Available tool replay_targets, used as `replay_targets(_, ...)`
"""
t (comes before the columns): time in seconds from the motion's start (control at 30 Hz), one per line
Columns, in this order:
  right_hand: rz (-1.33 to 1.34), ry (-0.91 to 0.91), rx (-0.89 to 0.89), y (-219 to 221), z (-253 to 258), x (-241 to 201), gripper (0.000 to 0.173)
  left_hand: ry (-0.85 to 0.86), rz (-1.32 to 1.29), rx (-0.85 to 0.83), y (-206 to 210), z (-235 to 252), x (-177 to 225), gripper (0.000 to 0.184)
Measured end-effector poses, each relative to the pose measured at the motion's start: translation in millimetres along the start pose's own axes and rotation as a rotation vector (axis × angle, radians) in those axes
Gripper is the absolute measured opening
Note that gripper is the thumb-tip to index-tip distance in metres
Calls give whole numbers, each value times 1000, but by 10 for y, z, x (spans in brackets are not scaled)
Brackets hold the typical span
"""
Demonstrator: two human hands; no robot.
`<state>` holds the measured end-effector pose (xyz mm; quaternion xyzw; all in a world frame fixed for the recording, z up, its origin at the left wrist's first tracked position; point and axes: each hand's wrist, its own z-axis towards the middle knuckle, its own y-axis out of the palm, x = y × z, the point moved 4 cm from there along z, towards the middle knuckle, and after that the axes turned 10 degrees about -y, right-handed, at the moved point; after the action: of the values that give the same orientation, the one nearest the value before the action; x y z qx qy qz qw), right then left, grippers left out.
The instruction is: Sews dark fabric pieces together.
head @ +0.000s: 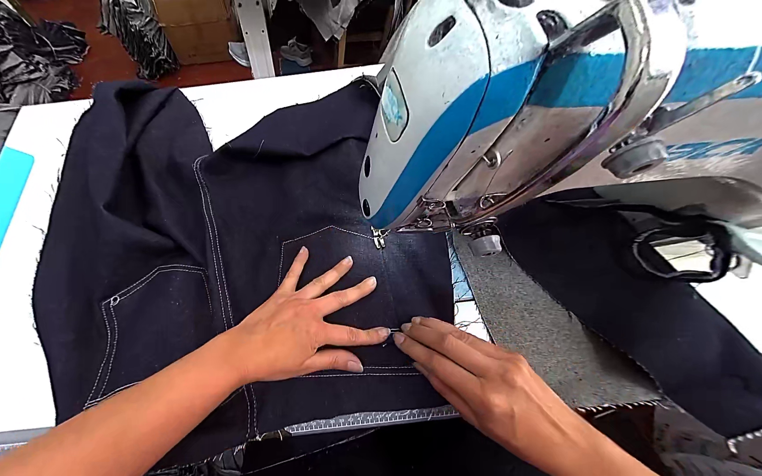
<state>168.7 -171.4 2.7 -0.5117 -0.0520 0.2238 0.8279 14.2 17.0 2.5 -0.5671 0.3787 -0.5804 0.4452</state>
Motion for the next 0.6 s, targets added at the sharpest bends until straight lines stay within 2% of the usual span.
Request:
replay_targets(0.2, -9, 44, 43, 107, -78, -86, 40, 27, 28, -43, -19, -6, -29, 52)
replay_targets(0.47, 16, 42, 32, 104, -70, -24, 40, 14, 3, -44, -13, 5, -46, 44)
replay_targets(0.6, 5, 55, 24, 114, 21, 140, 41, -14, 7, -17, -49, 112, -153, 43)
